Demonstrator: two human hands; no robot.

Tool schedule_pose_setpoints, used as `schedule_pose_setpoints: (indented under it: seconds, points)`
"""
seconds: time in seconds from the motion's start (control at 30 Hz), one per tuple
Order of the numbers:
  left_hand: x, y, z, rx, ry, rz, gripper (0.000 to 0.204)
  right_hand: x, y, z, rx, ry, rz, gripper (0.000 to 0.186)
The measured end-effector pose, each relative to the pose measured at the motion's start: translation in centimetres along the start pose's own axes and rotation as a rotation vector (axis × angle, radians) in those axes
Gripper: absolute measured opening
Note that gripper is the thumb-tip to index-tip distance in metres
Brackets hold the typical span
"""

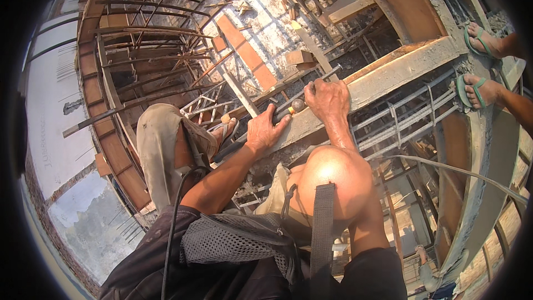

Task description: The person secures rebar and wooden boards for a concrete form using a hammer and metal pins while working on an elevated structural frame.

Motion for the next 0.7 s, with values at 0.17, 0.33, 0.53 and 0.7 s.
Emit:
schedule_pose_setpoints:
  seconds: [0.17,0.33,0.53,0.7]
  points:
    - [0.7,0.5,-0.5,0.006,-0.007,0.016,0.061,0.3,-0.3,0.3,-0.034,0.024,0.084,0.031]
    - [0.1,0.4,0.8,0.000,0.031,-0.026,0.059,0.1,-0.3,0.8,-0.027,-0.018,0.103,0.031]
    - [0.6,0.7,-0.3,-0.001,0.006,-0.031,0.059,0.2,0.0,0.3,-0.002,0.034,0.018,0.032]
    - [0.9,0.3,-2.3,-0.026,-0.025,-0.078,0.064,0.8,-0.1,-1.5,-0.067,-0.032,0.078,0.035]
Point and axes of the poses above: each hand's wrist, its own y-axis towards the middle knuckle, its own x-axis out of the palm, z = x × y, the point moved 5 cm from there along y, towards the middle knuckle, and after that the axes turned 13 degrees about -x, right-handed, at the moved point
